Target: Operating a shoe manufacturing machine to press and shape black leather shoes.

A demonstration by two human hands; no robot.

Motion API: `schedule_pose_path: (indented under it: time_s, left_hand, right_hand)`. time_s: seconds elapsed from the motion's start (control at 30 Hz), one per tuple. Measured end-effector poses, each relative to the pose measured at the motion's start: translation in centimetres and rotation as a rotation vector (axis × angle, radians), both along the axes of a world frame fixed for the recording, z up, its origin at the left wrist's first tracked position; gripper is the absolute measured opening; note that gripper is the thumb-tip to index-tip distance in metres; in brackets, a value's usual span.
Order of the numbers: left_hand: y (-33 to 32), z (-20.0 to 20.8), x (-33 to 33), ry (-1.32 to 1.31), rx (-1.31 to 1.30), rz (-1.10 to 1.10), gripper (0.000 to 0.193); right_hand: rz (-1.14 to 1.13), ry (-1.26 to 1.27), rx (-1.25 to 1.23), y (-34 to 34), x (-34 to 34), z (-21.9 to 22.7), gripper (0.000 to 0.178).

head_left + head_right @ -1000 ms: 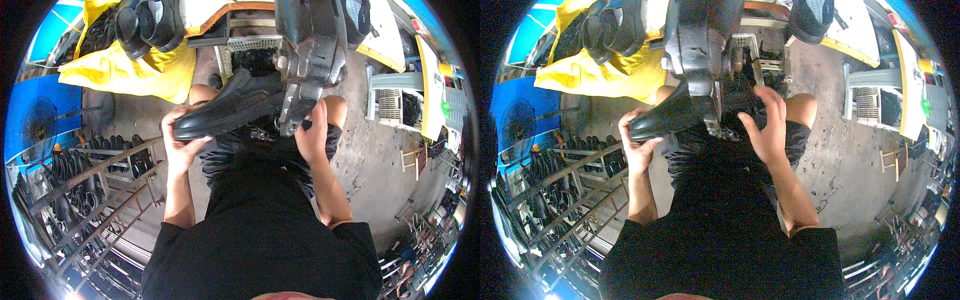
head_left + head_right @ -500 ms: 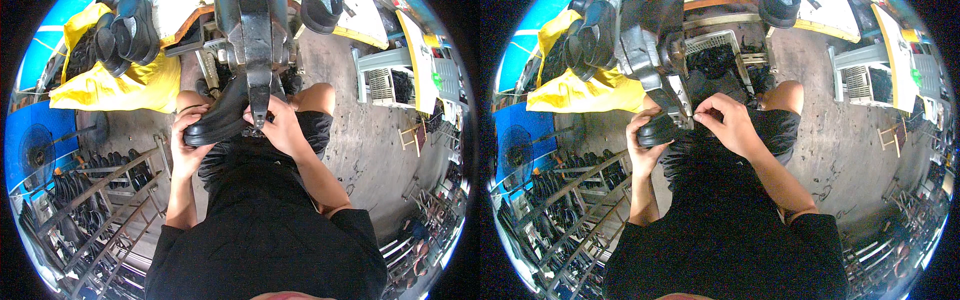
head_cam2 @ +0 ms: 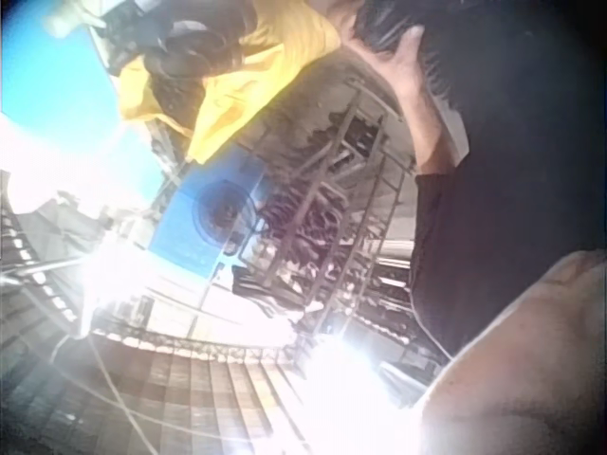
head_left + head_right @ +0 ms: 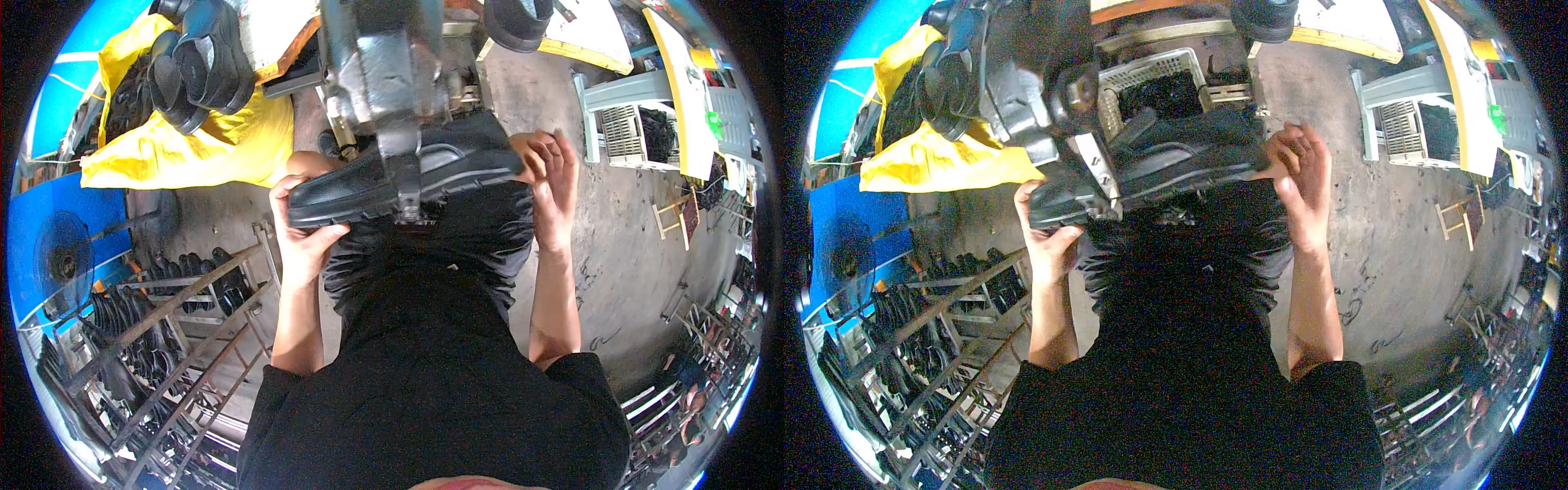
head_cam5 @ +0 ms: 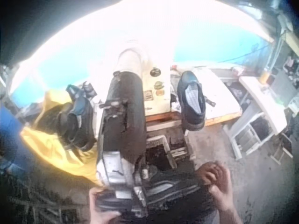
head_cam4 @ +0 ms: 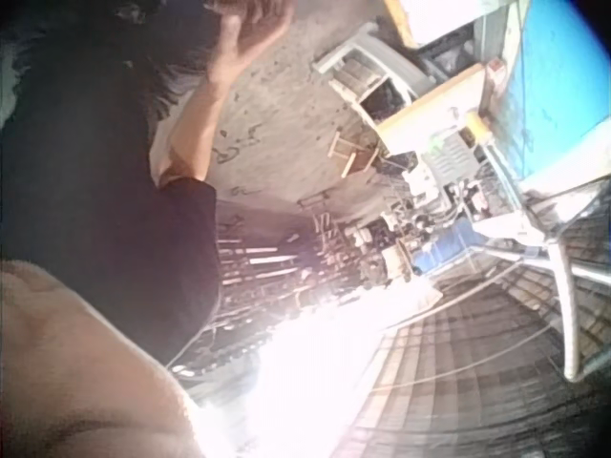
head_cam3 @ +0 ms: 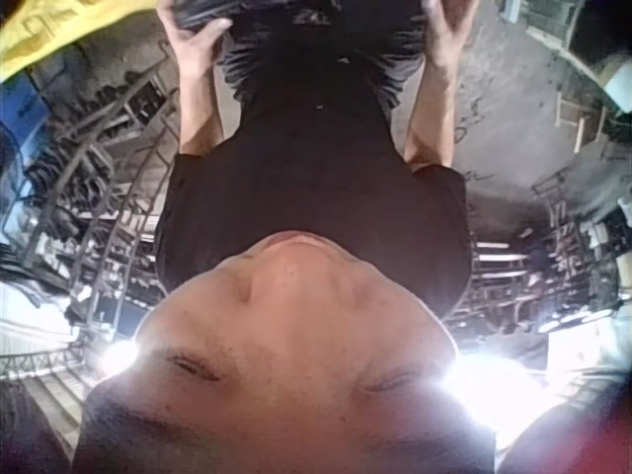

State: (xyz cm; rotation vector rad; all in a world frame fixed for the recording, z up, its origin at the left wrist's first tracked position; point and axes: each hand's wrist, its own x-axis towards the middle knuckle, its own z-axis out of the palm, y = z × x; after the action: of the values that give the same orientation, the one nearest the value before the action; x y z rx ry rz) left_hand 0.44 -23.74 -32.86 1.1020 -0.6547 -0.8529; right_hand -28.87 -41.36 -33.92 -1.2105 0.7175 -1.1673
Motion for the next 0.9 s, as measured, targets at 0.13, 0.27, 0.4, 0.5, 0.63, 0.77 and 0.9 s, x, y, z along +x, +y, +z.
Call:
schedule_pose_path:
  time_s: [0.13, 0.27, 0.4, 0.5, 0.63, 0.77, 0.9]
  left_hand:
    - [-1.7, 0.2, -3.0, 0.433, -0.076, -0.068, 0.089]
    - [-2.5, -0.8, -4.3, 0.565, -0.094, -0.122, 0.089]
    - [-3.5, -0.6, -5.2, 0.673, -0.141, -0.145, 0.088]
    - [-2.5, -2.3, -4.8, 0.644, -0.104, -0.142, 0.079]
    - [-1.4, -3.8, -4.5, 0.648, -0.049, -0.123, 0.065]
    - [-2.1, -2.2, -4.7, 0.656, -0.062, -0.106, 0.060]
    - [-2.1, -1.3, -4.0, 0.636, -0.044, -0.038, 0.059]
  right_hand:
    - [0.202, -0.103, 0.131, -0.3, -2.0, 1.0, 0.123]
    - [0.073, -0.042, 0.118, 0.0, -2.8, 3.8, 0.143]
    - [-0.009, 0.010, -0.030, -0.3, -3.1, 6.0, 0.142]
    - [-0.047, 0.059, -0.084, 0.2, -2.7, 7.4, 0.141]
    - [-0.022, -0.003, -0.094, 0.3, -2.0, 8.3, 0.134]
    - [-0.054, -0.028, -0.095, 0.5, -0.8, 8.9, 0.134]
    - [0.054, -0.068, 0.014, 0.7, 0.7, 8.6, 0.130]
